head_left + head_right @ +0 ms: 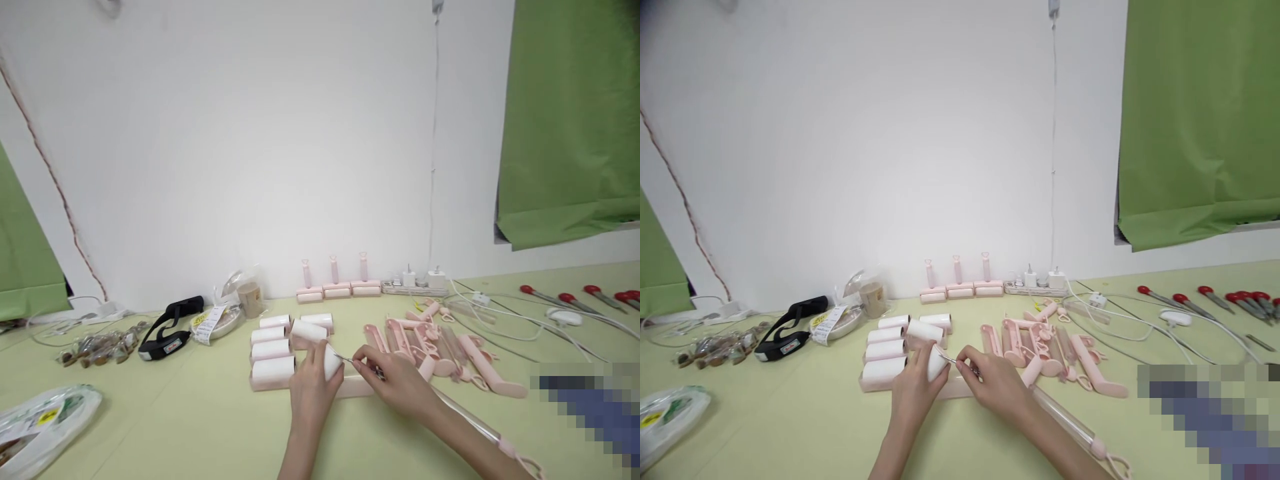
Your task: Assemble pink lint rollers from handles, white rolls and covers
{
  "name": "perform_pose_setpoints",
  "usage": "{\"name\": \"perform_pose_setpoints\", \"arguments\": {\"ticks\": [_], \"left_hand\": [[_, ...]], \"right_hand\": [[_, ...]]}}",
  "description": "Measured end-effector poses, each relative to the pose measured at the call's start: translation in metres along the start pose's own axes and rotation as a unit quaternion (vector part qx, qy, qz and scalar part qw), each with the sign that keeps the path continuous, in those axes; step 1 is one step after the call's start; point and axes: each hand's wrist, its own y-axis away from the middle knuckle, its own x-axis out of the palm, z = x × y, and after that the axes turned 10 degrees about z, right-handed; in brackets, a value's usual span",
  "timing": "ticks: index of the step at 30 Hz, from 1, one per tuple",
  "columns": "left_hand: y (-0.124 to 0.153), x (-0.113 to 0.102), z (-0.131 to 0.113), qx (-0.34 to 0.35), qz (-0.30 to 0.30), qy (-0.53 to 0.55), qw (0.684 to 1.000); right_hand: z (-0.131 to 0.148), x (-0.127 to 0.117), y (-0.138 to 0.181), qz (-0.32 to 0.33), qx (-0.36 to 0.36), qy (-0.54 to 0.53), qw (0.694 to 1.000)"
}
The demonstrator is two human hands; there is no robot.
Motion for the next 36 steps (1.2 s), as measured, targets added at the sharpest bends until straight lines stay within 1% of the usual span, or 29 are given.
{"name": "perform_pose_setpoints", "arguments": {"ticks": [9, 13, 16, 18, 20, 23, 25, 26, 27, 28, 29, 31, 33, 35, 36], "left_hand": [[0.004, -0.001, -0.003, 0.006, -0.006, -0.058, 0.998], [0.007, -0.005, 0.004, 0.004, 0.019, -0.066, 0.998], [0.007, -0.011, 0.01, -0.008, 0.028, -0.035, 0.999], [0.002, -0.015, 0.01, -0.02, 0.019, -0.008, 1.0], [-0.006, -0.02, 0.007, -0.024, 0.009, 0.018, 1.0], [-0.019, -0.023, -0.004, 0.023, 0.006, 0.05, 0.998], [-0.026, -0.023, -0.012, 0.065, 0.01, 0.073, 0.995], [-0.028, -0.023, -0.015, 0.081, 0.011, 0.091, 0.992], [-0.03, -0.021, -0.018, 0.088, 0.011, 0.117, 0.989], [-0.032, -0.02, -0.02, 0.09, 0.011, 0.151, 0.984], [-0.033, -0.018, -0.021, 0.087, 0.009, 0.191, 0.978], [-0.034, -0.016, -0.022, 0.076, 0.004, 0.276, 0.958], [-0.035, -0.015, -0.023, 0.076, -0.005, 0.344, 0.936], [-0.035, -0.019, -0.023, 0.093, -0.018, 0.377, 0.921], [-0.035, -0.022, -0.023, 0.102, -0.026, 0.38, 0.919]], "right_hand": [[0.0, 0.002, 0.002, 0.0, 0.014, 0.01, 1.0], [-0.003, 0.004, 0.002, -0.001, 0.03, 0.015, 0.999], [-0.01, 0.003, 0.0, -0.017, 0.052, -0.042, 0.998], [-0.014, -0.001, -0.007, -0.042, 0.035, -0.122, 0.991], [-0.016, -0.01, -0.018, -0.086, -0.007, -0.211, 0.974], [-0.011, -0.029, -0.038, -0.188, -0.072, -0.329, 0.923], [-0.004, -0.039, -0.049, -0.252, -0.11, -0.378, 0.884], [-0.001, -0.041, -0.053, -0.271, -0.123, -0.39, 0.872], [0.001, -0.041, -0.056, -0.276, -0.13, -0.394, 0.867], [0.002, -0.039, -0.057, -0.266, -0.132, -0.393, 0.871], [0.002, -0.035, -0.057, -0.244, -0.126, -0.386, 0.881], [-0.001, -0.023, -0.053, -0.17, -0.106, -0.369, 0.908], [-0.007, -0.007, -0.047, -0.09, -0.086, -0.35, 0.928], [-0.012, 0.01, -0.041, -0.029, -0.087, -0.325, 0.941], [-0.013, 0.018, -0.039, -0.011, -0.093, -0.31, 0.946]]}}
